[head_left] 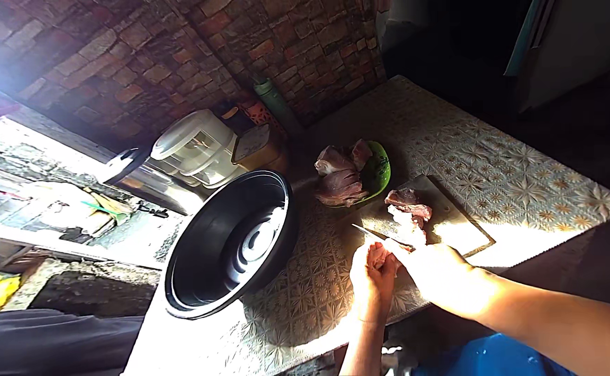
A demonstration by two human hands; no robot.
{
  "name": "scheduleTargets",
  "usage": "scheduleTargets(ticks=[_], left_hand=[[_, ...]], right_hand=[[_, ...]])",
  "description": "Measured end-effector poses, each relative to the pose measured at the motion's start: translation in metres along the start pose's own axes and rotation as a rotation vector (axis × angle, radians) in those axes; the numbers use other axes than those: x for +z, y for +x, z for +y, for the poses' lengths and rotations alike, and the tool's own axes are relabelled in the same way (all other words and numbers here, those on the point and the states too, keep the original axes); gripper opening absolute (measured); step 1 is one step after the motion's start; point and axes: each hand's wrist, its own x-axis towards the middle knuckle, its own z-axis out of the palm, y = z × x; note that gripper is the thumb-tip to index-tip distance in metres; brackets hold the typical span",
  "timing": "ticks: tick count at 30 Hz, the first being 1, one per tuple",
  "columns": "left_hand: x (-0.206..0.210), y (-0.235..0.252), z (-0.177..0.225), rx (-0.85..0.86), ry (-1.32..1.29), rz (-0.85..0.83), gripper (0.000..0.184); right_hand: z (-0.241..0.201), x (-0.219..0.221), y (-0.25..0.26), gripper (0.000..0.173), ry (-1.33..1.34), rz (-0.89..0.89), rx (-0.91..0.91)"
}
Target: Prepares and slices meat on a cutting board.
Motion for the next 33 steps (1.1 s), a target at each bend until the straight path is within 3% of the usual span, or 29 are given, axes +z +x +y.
scheduleTargets(ticks=[6, 14, 19, 23, 27, 29, 30, 33], left_hand=[[0.001, 0.001, 0.001, -0.036, -0.045, -0.031, 0.026], [0.000, 0.002, 0.003, -0.015, 0.003, -0.029, 0.030], [-0.001, -0.003, 0.000, -0.065, -0.067, 0.064, 0.032], [-0.003, 0.001, -0.003, -0.177, -0.270, 0.163, 0.030], [0.000, -0.001, -0.011, 0.060, -0.132, 0.034, 0.031], [-0.001, -0.001, -0.011, 0.115, -0.073, -0.022, 0.031], [-0.002, 0.000, -0.011, 0.124, -0.044, -0.032, 0.034], [-0.005, 0.000, -0.009, 0.133, 0.061, -0.038, 0.050]], right_hand=[[0.021, 0.012, -0.041, 0.078, 0.003, -0.167, 0.144], [0.002, -0.001, 0.012, 0.068, 0.033, -0.017, -0.020], [0.008, 0.010, -0.012, 0.075, -0.048, -0.052, 0.010], [0.023, 0.015, -0.033, 0.069, -0.111, -0.077, 0.042], [0.037, 0.008, -0.009, 0.061, -0.008, -0.033, -0.041], [0.047, 0.005, 0.008, 0.033, 0.022, -0.004, -0.096], [0.050, 0.002, 0.014, 0.028, 0.031, 0.005, -0.111], [0.055, -0.010, 0.021, 0.037, 0.161, 0.094, -0.116]])
